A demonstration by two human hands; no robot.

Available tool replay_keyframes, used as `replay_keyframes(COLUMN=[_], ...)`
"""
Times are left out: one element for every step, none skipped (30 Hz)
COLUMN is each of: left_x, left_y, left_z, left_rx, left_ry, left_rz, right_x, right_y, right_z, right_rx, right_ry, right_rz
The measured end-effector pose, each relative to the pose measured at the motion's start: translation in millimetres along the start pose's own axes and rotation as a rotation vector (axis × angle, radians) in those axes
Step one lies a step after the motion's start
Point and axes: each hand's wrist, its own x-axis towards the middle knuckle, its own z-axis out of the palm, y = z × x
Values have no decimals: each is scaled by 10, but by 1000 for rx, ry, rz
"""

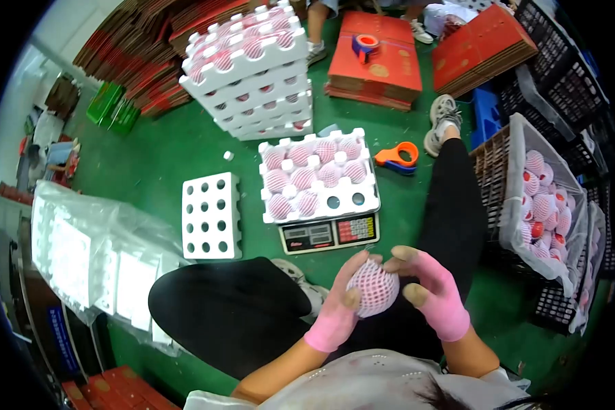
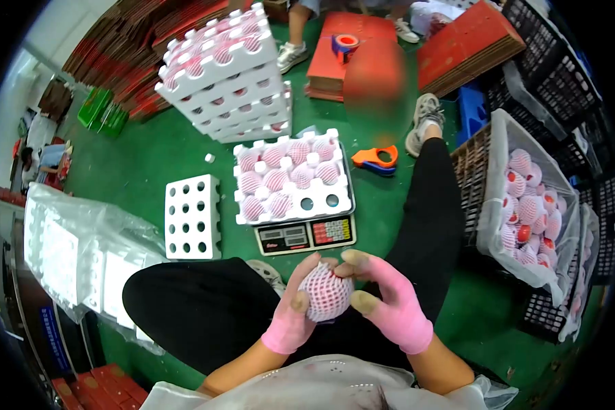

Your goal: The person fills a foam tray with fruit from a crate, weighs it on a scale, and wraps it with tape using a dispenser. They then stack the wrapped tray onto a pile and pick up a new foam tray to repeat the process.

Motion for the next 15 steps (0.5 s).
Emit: replay_keyframes(left_x=[-21,-11,1,13,29,5,-32,-58,-47,-49,-43,-31,-34,-35,-39], left_y=[42,37,13,5,56,79,91,86,19,20,41,61,72,82,49], left_z=[19,-8,-36,-59,-136,-169,-186,-196,-196,-232,-272,-301,-286,-272,-254], left_rx=[-31,-49,-71,-97,-242,-144,-46,53,-269,-270,-269,-266,-27,216,332], left_ry=[9,19,28,40,-85,-62,-35,-7,-8,12,28,42,52,87,89], left_rz=[-3,3,10,15,-34,-18,-3,12,-19,-58,-99,-140,-37,60,206], right_x=[114,163,194,216,231,237,242,261,284,296,327,364,404,431,423], right_y=[18,-33,-8,36,96,170,225,262,300,329,324,344,386,431,464], right_z=[97,238,298,341,374,401,433,503,599,665,688,690,679,658,538], right_rx=[-296,-621,-742,-864,-818,-771,-723,-546,-368,-187,-151,-146,-141,-135,-231], right_ry=[-4,73,103,131,129,125,118,187,259,334,341,356,374,395,319], right_rz=[-140,-187,-238,-287,-279,-266,-251,-161,-69,22,38,57,74,88,186])
